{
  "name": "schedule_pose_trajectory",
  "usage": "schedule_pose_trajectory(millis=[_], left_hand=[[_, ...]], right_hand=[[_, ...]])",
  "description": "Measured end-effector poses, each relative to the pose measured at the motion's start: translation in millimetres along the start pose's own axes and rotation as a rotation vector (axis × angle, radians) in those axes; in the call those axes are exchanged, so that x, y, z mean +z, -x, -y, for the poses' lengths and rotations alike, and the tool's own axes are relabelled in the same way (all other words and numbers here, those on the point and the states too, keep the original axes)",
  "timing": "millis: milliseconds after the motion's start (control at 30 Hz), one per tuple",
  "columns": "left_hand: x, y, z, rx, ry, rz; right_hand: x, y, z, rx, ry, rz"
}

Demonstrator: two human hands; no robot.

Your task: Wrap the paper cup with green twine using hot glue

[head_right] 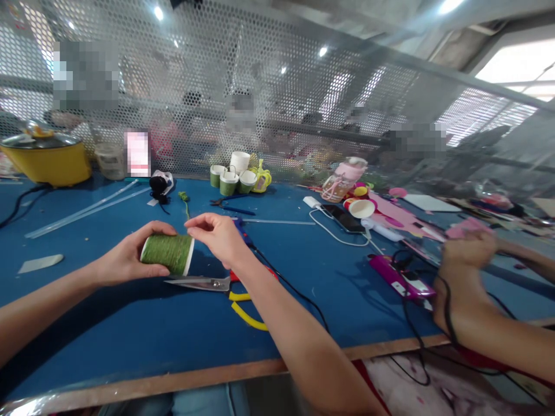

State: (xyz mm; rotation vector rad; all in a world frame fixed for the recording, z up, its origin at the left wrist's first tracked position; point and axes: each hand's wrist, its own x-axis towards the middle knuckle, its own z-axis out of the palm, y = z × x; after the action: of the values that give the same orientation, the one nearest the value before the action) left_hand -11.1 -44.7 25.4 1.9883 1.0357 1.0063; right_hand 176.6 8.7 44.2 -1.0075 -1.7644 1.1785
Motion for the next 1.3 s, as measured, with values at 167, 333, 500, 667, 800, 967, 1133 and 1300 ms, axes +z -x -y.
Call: schedule_pose_trajectory(millis=[167, 333, 500, 667, 800, 967, 1133, 1300], left_hand=[[0, 0, 0, 0.033, -0.011, -0.008], [0, 0, 2, 0.044, -0.023, -0.014], [0, 0, 3, 0.072, -0.052, -0.020], [1, -1, 4, 0.082, -0.029, -0.050], [2, -2, 8, 0.060, -0.012, -0.114], [2, -2, 11, 0.127, -0.065, -0.127], [4, -3, 12, 0.176, -0.186, -0.092], [7, -3, 12, -0.062, -0.003, -0.100]], right_hand=[[-1, -1, -2, -0.003, -0.007, -0.001], [-1, -1, -3, 0.000, -0.028, 0.004], [0, -2, -4, -0.009, -0.012, 0.003], [-1, -3, -2, 0.019, -0.058, -0.024], [-4, -2, 4, 0.150, -0.100, -0.023], [-4, 1, 7, 0.286, -0.245, 0.200], [1, 3, 5, 0.337, -0.289, 0.147], [6, 9, 8, 0.196, -0.117, 0.160]])
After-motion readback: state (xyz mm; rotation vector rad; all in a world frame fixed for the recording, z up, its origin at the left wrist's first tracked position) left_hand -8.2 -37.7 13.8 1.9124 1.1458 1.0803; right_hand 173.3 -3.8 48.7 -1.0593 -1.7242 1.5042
